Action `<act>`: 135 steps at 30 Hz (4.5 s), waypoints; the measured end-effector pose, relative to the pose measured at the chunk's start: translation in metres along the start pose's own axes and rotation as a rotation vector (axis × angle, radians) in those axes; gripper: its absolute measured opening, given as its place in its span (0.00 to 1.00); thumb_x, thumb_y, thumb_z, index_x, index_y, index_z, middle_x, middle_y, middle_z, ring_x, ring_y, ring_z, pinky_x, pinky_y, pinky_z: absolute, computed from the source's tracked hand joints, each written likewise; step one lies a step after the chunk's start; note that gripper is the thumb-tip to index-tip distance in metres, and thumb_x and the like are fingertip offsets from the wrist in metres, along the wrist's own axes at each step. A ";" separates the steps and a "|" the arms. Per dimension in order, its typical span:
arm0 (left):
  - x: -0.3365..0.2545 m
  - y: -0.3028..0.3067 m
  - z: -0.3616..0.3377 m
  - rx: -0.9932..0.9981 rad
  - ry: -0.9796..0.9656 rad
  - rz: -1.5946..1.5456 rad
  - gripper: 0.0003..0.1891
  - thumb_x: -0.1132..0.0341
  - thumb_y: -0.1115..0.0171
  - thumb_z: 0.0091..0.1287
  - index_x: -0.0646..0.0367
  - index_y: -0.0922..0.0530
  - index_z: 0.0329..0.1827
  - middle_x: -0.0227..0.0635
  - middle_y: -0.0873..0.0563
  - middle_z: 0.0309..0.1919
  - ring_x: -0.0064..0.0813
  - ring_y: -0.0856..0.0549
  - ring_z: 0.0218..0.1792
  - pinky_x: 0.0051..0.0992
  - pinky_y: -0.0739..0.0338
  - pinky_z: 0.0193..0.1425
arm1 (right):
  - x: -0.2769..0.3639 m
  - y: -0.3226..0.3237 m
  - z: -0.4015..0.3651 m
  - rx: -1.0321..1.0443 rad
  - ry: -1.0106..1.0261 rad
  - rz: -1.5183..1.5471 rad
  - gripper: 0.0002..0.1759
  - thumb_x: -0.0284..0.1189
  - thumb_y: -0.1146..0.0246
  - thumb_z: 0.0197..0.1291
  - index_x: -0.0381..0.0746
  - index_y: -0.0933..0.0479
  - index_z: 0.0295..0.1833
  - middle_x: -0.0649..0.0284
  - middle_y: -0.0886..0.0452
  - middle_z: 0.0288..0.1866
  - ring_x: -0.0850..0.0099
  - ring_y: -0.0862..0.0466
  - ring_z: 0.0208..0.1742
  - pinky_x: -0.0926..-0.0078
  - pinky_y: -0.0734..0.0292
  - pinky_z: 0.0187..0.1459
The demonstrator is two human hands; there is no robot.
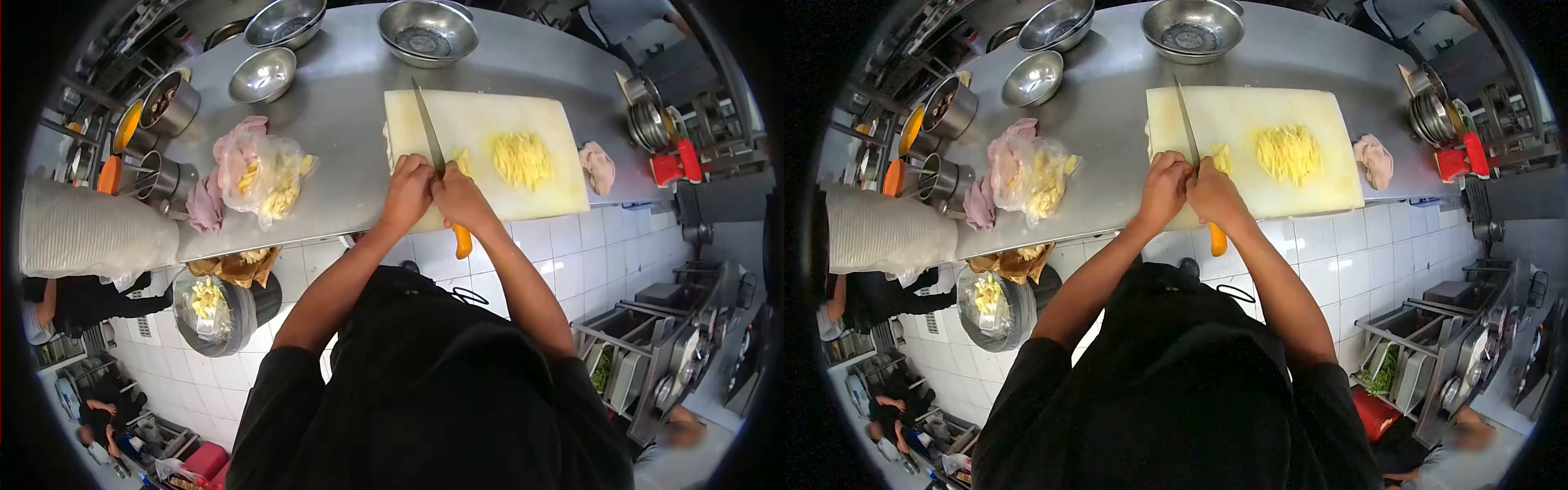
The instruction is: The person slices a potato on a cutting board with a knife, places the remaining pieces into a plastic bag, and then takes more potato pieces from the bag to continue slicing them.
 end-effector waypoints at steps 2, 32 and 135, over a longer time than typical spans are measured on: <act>-0.002 0.002 0.006 -0.033 -0.003 -0.009 0.08 0.84 0.34 0.55 0.66 0.15 0.36 0.40 0.18 0.42 0.46 0.19 0.47 0.38 0.20 0.52 | 0.010 0.008 -0.002 0.014 -0.013 -0.014 0.21 0.32 0.47 0.72 0.24 0.34 0.58 0.41 0.14 0.35 0.55 0.12 0.22 0.59 0.15 0.30; 0.002 0.002 0.009 -0.057 0.007 0.049 0.06 0.76 0.29 0.62 0.64 0.11 0.41 0.41 0.15 0.44 0.46 0.17 0.47 0.39 0.20 0.54 | -0.008 0.036 -0.032 -0.442 0.307 -0.224 0.22 0.29 0.36 0.62 0.34 0.24 0.61 0.41 0.13 0.43 0.43 0.12 0.43 0.52 0.16 0.48; -0.074 -0.013 0.104 0.370 -0.083 0.233 0.11 0.63 0.18 0.55 0.59 0.12 0.33 0.37 0.14 0.35 0.41 0.18 0.42 0.39 0.22 0.49 | -0.121 0.075 -0.178 -0.695 0.364 -0.170 0.16 0.21 0.31 0.51 0.38 0.26 0.46 0.54 0.19 0.37 0.47 0.17 0.40 0.50 0.21 0.42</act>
Point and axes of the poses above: each hand's wrist, its own z-axis towards the middle knuckle, its own y-axis out of the back of the hand, x = y × z, the point moved 7 cm from there along z, towards the middle knuckle
